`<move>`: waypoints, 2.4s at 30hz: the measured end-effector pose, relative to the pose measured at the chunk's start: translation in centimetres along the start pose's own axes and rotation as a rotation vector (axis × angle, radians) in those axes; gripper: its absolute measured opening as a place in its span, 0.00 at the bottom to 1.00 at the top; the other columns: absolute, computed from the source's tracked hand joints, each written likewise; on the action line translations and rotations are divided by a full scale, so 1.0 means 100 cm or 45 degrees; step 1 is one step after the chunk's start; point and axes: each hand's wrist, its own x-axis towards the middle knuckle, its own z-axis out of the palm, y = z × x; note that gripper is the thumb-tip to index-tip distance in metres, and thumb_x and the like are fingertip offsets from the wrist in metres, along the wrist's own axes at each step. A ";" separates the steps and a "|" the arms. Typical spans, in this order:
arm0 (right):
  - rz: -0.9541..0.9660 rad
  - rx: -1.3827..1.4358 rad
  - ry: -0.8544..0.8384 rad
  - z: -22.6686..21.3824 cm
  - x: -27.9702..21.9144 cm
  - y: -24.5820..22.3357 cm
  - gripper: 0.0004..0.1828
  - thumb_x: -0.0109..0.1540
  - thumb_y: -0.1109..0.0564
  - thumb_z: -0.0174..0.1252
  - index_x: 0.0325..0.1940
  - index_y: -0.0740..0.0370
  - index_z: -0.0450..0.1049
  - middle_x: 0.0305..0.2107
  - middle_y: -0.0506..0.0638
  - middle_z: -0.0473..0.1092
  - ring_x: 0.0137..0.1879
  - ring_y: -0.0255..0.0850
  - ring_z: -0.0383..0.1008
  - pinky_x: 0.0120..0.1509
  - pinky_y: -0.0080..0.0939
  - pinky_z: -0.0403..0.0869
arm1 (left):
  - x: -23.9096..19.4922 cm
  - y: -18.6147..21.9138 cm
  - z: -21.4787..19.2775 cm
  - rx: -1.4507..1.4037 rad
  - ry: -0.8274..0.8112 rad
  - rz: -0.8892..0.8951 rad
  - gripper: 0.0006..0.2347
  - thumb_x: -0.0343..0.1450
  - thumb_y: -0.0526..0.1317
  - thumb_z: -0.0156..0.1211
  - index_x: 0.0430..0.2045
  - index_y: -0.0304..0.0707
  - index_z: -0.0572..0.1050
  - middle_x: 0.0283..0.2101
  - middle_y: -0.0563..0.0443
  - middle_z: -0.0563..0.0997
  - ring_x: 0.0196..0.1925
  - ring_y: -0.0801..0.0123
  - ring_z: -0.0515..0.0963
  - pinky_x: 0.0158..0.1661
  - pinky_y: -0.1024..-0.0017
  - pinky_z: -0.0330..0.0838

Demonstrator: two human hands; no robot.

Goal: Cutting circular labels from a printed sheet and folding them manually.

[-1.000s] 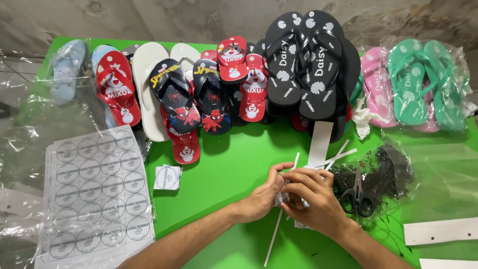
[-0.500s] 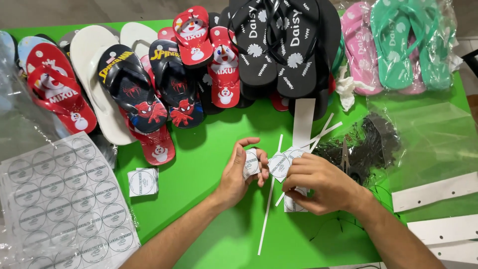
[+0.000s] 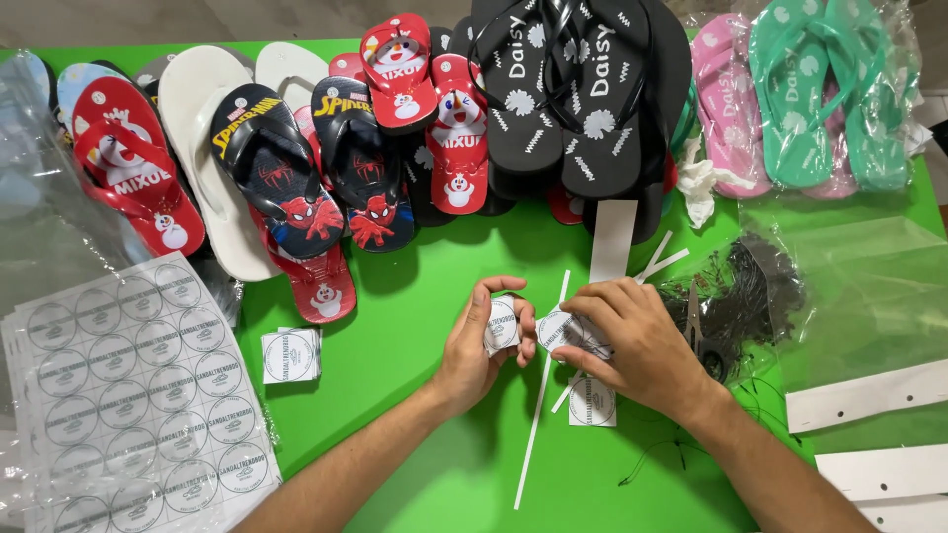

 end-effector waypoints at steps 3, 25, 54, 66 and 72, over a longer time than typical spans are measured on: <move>0.019 0.003 -0.026 0.005 -0.002 0.000 0.25 0.61 0.40 0.64 0.57 0.53 0.73 0.44 0.47 0.73 0.51 0.42 0.71 0.51 0.42 0.65 | -0.001 0.001 0.001 -0.023 -0.003 -0.003 0.23 0.80 0.55 0.32 0.59 0.34 0.60 0.34 0.41 0.73 0.29 0.64 0.81 0.25 0.75 0.79; 0.203 1.019 0.377 0.000 -0.005 -0.003 0.03 0.60 0.66 0.60 0.35 0.64 0.78 0.26 0.50 0.70 0.28 0.32 0.64 0.32 0.33 0.65 | -0.004 -0.003 0.002 0.100 -0.102 0.099 0.23 0.81 0.53 0.31 0.58 0.30 0.62 0.39 0.42 0.73 0.47 0.61 0.80 0.33 0.76 0.79; 0.151 0.537 0.363 0.000 0.006 -0.045 0.10 0.58 0.54 0.68 0.39 0.57 0.76 0.35 0.46 0.78 0.46 0.42 0.78 0.58 0.43 0.70 | -0.019 0.026 0.022 0.365 -0.504 -0.233 0.28 0.78 0.57 0.34 0.67 0.34 0.50 0.38 0.35 0.80 0.41 0.57 0.83 0.46 0.64 0.80; -0.216 0.261 0.199 0.003 0.000 -0.042 0.14 0.57 0.50 0.72 0.41 0.51 0.74 0.52 0.47 0.75 0.62 0.48 0.72 0.63 0.49 0.64 | -0.022 0.030 0.031 0.424 -0.508 -0.211 0.31 0.76 0.60 0.32 0.69 0.38 0.44 0.44 0.39 0.71 0.45 0.62 0.75 0.47 0.69 0.74; -0.248 0.150 0.212 0.003 -0.001 -0.040 0.16 0.58 0.43 0.70 0.42 0.52 0.75 0.54 0.48 0.75 0.62 0.47 0.73 0.63 0.51 0.62 | -0.023 0.028 0.033 0.343 -0.496 -0.213 0.32 0.76 0.60 0.35 0.69 0.38 0.43 0.52 0.31 0.73 0.48 0.54 0.80 0.51 0.63 0.77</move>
